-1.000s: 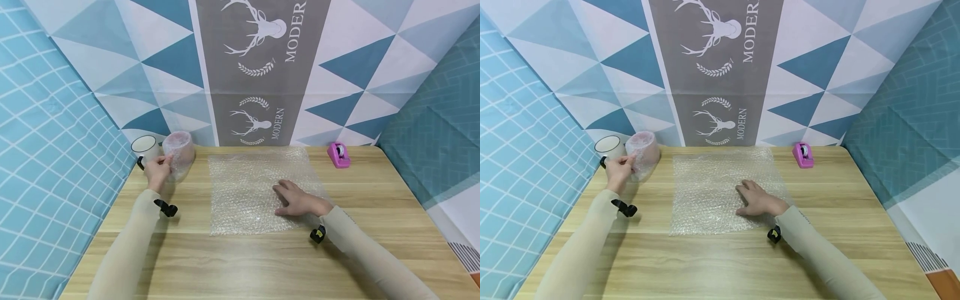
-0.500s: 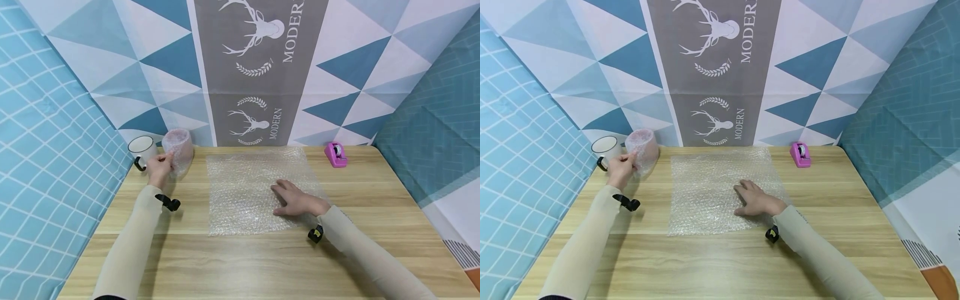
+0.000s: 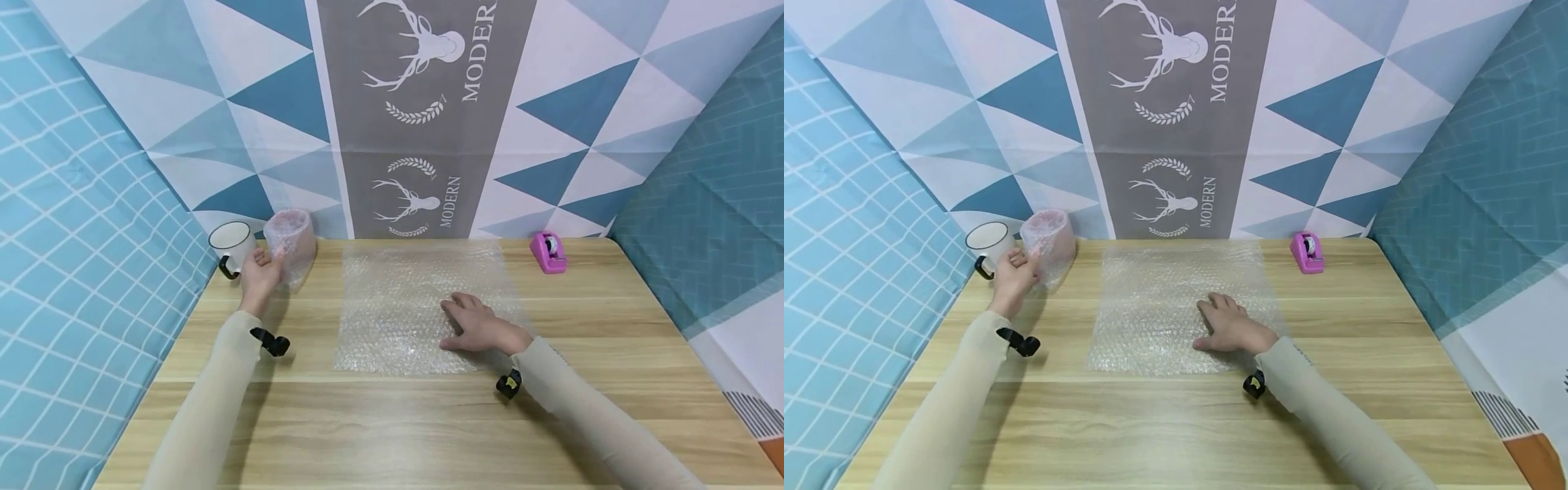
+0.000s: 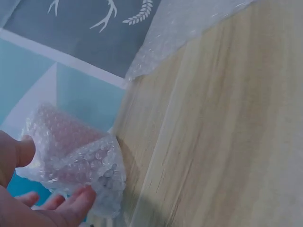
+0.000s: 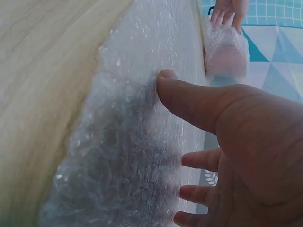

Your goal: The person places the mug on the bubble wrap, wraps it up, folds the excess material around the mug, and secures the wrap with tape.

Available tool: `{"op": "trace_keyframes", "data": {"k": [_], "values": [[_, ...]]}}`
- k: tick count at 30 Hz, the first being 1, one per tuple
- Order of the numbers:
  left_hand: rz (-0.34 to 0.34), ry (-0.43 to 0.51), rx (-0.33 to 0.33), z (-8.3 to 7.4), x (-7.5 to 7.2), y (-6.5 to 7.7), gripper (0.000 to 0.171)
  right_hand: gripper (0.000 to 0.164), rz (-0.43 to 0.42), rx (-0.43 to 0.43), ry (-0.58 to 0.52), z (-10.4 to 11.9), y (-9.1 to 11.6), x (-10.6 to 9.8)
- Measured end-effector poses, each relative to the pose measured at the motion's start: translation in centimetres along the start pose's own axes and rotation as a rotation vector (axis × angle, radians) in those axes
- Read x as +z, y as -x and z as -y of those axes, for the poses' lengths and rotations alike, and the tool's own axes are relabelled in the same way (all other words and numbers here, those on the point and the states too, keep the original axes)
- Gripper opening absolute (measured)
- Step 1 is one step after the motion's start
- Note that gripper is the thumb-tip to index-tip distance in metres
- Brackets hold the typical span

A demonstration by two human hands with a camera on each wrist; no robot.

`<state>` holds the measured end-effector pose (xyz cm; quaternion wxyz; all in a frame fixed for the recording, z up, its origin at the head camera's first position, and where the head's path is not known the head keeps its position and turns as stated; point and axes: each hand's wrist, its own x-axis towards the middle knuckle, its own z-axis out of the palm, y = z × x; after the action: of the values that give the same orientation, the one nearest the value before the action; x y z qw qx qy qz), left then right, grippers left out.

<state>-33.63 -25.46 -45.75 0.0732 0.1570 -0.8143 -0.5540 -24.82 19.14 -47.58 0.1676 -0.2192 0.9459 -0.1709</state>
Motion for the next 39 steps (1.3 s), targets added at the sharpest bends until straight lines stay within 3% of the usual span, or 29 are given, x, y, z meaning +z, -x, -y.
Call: {"op": "trace_keyframes", "data": {"k": [4,9,11,14,18,23,30,39], "values": [[0.034,-0.067,0.031,-0.4,0.0,1.4,0.084,0.092,-0.032,0.019,0.001,0.1,0.1,0.0],[0.142,-0.085,0.017,-0.8,-0.3,3.6,0.089,0.095,-0.064,0.037,0.019,0.3,0.0,0.4],[0.164,-0.127,0.054,-1.1,-0.7,4.1,0.088,0.096,-0.072,0.042,0.02,0.3,0.1,0.6],[0.11,-0.248,0.195,-1.7,-1.6,4.1,0.085,0.096,-0.084,0.048,0.015,0.2,0.2,0.6],[-0.032,-0.397,0.367,-2.9,-3.3,2.9,0.08,0.096,-0.088,0.048,0.011,0.1,0.1,0.5],[-0.132,-0.497,0.469,-3.8,-5.8,0.3,0.077,0.098,-0.083,0.049,0.014,0.1,0.0,0.6],[-0.135,-0.626,0.54,-3.8,-7.4,-2.5,0.069,0.097,-0.09,0.05,0.012,0.0,0.0,0.5],[-0.075,-0.737,0.545,-1.4,-7.3,-4.5,0.059,0.098,-0.08,0.064,0.046,0.2,-0.1,0.3]]}}
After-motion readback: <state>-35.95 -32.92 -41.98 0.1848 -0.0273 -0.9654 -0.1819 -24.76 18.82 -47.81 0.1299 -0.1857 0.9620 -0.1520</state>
